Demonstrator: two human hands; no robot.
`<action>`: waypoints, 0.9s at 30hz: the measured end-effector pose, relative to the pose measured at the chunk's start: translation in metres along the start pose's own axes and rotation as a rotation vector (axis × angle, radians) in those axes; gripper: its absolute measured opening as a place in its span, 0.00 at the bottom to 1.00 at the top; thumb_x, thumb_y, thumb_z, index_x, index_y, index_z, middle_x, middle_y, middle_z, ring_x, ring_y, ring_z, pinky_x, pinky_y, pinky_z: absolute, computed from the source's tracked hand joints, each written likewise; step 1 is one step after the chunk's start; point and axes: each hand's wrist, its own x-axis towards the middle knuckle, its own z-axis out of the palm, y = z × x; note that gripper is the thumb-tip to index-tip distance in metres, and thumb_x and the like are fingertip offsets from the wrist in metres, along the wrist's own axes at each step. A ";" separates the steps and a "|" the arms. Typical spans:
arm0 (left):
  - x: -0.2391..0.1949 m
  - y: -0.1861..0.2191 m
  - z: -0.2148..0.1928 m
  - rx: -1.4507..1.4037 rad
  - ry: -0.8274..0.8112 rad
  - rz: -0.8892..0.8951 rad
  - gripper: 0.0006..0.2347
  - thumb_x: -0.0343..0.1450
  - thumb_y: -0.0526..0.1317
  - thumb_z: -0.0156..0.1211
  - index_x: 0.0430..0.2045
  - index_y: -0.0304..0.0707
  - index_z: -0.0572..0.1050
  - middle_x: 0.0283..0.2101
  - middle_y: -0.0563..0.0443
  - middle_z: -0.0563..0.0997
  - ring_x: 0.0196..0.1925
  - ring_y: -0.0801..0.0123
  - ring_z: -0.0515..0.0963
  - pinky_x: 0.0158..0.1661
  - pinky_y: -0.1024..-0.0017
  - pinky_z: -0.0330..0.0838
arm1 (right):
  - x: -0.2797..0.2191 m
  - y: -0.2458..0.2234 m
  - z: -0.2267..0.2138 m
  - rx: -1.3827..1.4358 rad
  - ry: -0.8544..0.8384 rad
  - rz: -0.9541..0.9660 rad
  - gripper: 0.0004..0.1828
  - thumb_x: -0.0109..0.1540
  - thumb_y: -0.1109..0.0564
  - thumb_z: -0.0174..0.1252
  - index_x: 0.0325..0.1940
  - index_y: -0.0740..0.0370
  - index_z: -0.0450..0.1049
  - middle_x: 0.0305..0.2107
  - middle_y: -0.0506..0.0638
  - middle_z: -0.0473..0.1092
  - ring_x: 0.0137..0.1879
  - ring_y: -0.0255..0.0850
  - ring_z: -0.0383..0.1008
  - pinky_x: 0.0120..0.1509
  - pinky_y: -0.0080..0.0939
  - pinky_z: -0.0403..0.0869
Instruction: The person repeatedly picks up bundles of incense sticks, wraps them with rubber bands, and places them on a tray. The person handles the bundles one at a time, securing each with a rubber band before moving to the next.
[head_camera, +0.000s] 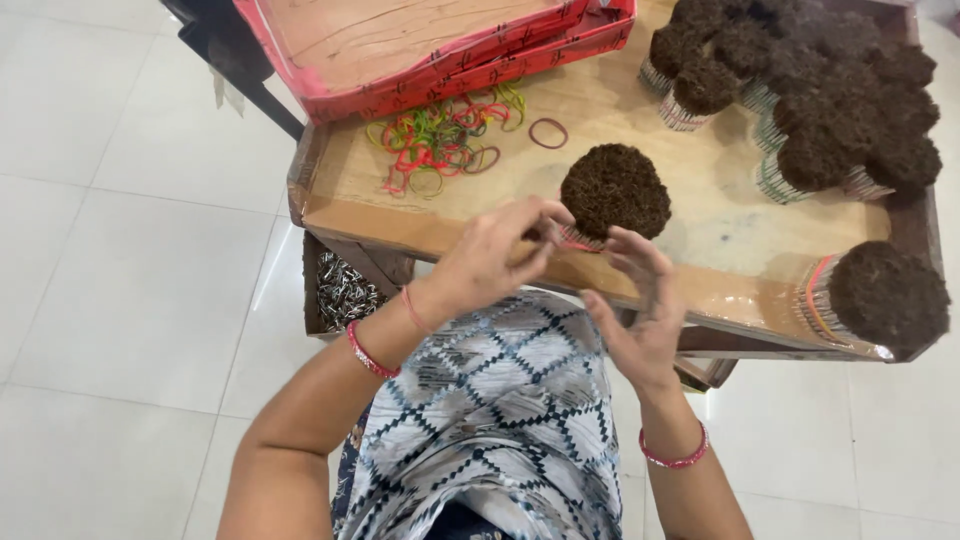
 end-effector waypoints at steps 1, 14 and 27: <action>-0.006 0.008 0.003 -0.003 -0.003 -0.003 0.13 0.68 0.30 0.62 0.47 0.38 0.74 0.38 0.50 0.80 0.44 0.59 0.79 0.47 0.65 0.73 | -0.006 0.001 0.001 -0.001 0.000 0.005 0.31 0.65 0.67 0.63 0.70 0.68 0.59 0.61 0.56 0.66 0.66 0.43 0.70 0.74 0.40 0.72; -0.049 0.005 0.009 -0.785 -0.167 -0.096 0.07 0.75 0.28 0.51 0.43 0.37 0.74 0.40 0.48 0.69 0.37 0.65 0.75 0.40 0.71 0.71 | -0.014 0.016 -0.074 0.921 -0.095 0.438 0.10 0.67 0.68 0.58 0.52 0.66 0.71 0.36 0.48 0.65 0.42 0.33 0.63 0.52 0.32 0.71; 0.077 -0.080 0.064 0.112 -0.183 -0.371 0.26 0.72 0.30 0.44 0.67 0.58 0.66 0.32 0.26 0.80 0.38 0.38 0.80 0.42 0.46 0.70 | 0.084 0.079 -0.095 -0.249 -0.485 0.507 0.64 0.45 0.69 0.68 0.81 0.50 0.43 0.32 0.43 0.54 0.32 0.32 0.56 0.36 0.31 0.65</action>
